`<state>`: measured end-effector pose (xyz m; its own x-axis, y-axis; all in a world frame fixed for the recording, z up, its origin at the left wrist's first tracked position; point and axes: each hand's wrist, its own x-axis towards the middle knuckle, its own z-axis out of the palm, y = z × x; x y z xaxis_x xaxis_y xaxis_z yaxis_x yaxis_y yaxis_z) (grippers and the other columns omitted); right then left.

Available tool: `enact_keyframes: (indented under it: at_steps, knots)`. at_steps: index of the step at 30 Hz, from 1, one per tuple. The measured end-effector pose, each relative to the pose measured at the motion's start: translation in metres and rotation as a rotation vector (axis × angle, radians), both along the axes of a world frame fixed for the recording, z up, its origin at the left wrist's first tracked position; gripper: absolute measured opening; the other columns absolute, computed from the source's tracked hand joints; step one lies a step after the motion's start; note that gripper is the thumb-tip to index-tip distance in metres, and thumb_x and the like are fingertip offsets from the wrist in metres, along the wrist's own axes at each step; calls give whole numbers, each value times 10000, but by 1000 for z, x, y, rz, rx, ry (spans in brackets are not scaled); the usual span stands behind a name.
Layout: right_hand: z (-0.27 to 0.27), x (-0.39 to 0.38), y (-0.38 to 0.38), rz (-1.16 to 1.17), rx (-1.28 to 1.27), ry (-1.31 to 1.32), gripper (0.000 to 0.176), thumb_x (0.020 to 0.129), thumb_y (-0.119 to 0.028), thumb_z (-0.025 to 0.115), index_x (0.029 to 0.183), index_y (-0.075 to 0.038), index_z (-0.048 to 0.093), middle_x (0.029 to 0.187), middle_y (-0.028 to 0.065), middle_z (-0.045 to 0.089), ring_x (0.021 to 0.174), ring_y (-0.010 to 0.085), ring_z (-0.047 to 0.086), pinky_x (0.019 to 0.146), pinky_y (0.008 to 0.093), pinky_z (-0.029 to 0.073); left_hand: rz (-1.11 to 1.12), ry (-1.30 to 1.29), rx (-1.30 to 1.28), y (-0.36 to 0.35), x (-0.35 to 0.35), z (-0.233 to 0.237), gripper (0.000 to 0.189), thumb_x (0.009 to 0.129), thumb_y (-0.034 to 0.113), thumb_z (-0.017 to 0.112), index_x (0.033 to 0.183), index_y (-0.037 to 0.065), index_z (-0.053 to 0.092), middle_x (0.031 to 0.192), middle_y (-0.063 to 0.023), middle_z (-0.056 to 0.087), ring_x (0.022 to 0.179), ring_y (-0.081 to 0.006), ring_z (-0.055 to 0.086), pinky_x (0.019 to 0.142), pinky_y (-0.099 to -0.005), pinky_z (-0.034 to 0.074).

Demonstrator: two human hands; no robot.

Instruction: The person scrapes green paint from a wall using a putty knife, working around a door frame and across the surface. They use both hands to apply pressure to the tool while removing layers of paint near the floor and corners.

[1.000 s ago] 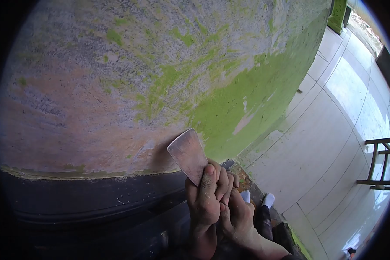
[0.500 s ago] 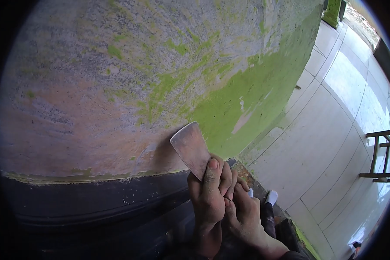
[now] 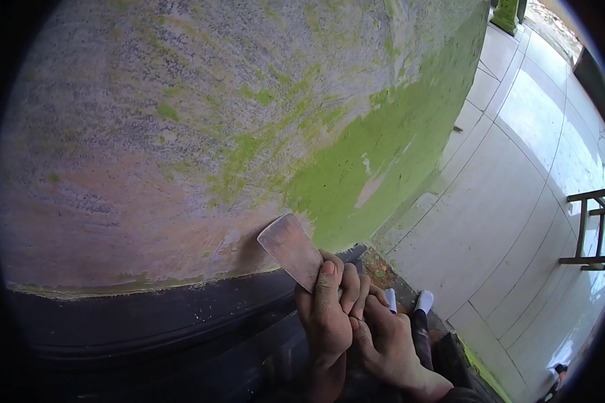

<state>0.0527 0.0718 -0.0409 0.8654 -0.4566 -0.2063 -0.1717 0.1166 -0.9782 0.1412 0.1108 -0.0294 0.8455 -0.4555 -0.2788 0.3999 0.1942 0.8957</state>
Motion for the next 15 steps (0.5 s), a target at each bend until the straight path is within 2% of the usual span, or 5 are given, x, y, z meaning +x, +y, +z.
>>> enact_keyframes:
  at_steps: [3,9,12,13,15]
  knots:
    - [-3,5,10,22,125,67,232,869,-150,535,1011,34,533,851,216,589,803,405,607,707,373,480,-44,1,-5,7,11,-1,202,960,205,351,783,114,388,496,44,289,388,-58,282,463,-315,485]
    - [-23,26,8,-187,-59,-181,232,902,-185,523,1071,-26,506,843,265,606,787,438,612,641,441,498,-107,-127,35,-9,24,0,327,978,187,363,670,79,370,526,24,308,438,-65,277,445,-246,353]
    - [-94,-6,24,-108,46,281,339,946,-277,414,1046,24,534,855,270,605,847,425,605,736,429,476,-81,100,320,14,1,-116,340,959,183,385,649,46,412,541,-8,412,452,-98,389,421,-274,325]
    - [-125,-25,27,-21,125,482,413,963,-326,369,1022,31,569,851,259,607,873,401,606,792,398,466,-197,124,567,35,-13,-177,265,902,149,449,700,-13,504,581,-114,542,483,-199,529,450,-327,412]
    - [-165,-75,37,209,-204,609,547,956,-437,349,998,46,601,894,289,621,916,413,600,824,428,454,-685,-756,1066,81,-63,-283,203,807,156,517,760,-19,607,771,-280,617,753,-374,640,673,-496,496]
